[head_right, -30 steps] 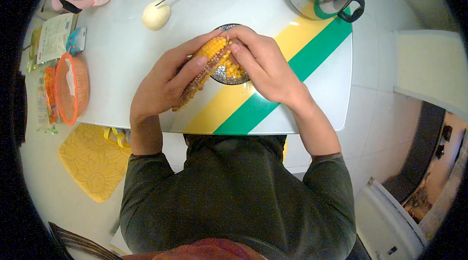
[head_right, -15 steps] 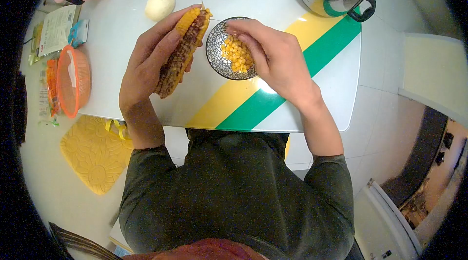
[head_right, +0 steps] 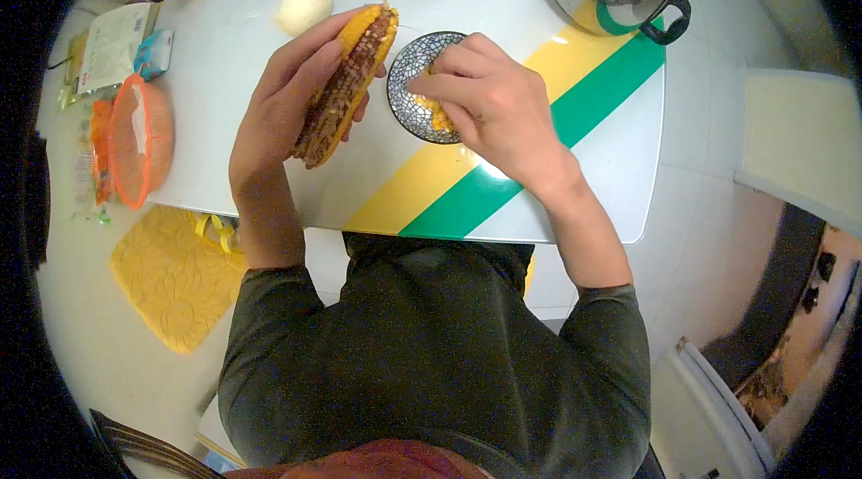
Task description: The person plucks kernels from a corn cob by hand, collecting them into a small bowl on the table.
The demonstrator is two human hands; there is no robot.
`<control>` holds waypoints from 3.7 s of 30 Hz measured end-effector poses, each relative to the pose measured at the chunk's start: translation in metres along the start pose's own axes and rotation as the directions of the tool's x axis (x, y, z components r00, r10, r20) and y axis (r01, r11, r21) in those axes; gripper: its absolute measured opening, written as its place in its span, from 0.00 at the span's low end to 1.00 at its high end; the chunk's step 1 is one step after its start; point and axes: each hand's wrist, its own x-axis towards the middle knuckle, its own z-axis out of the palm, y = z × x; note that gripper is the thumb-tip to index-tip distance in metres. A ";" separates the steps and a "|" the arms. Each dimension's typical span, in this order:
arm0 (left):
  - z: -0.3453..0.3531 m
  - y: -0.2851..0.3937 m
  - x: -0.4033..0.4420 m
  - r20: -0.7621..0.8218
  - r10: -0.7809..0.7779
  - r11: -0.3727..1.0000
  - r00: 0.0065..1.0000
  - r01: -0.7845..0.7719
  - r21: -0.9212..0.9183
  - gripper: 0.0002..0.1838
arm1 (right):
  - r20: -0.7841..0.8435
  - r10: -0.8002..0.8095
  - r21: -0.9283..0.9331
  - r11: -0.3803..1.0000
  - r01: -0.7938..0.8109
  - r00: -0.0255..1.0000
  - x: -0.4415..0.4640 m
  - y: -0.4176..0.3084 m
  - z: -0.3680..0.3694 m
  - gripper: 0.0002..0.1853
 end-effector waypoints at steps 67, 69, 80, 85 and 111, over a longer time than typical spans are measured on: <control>0.046 -0.020 0.004 0.091 0.373 0.871 0.923 -0.383 0.307 0.34 | 0.082 0.321 0.675 0.679 -0.290 0.944 -0.010 -0.001 0.003 0.16; 0.047 -0.018 0.004 0.096 0.369 0.869 0.925 -0.379 0.318 0.34 | 0.074 0.322 0.677 0.678 -0.285 0.944 -0.010 -0.003 0.003 0.16; 0.047 -0.016 0.004 0.070 0.404 0.843 0.912 -0.401 0.357 0.33 | 0.060 0.295 0.627 0.732 -0.266 0.953 -0.009 -0.001 0.004 0.16; 0.047 -0.016 0.005 0.075 0.382 0.853 0.921 -0.382 0.354 0.33 | 0.051 0.324 0.651 0.707 -0.277 0.945 -0.009 0.001 0.006 0.15; 0.043 -0.016 0.003 0.092 0.370 0.856 0.924 -0.378 0.353 0.35 | 0.156 0.306 0.657 0.678 -0.330 0.939 -0.009 -0.002 -0.004 0.22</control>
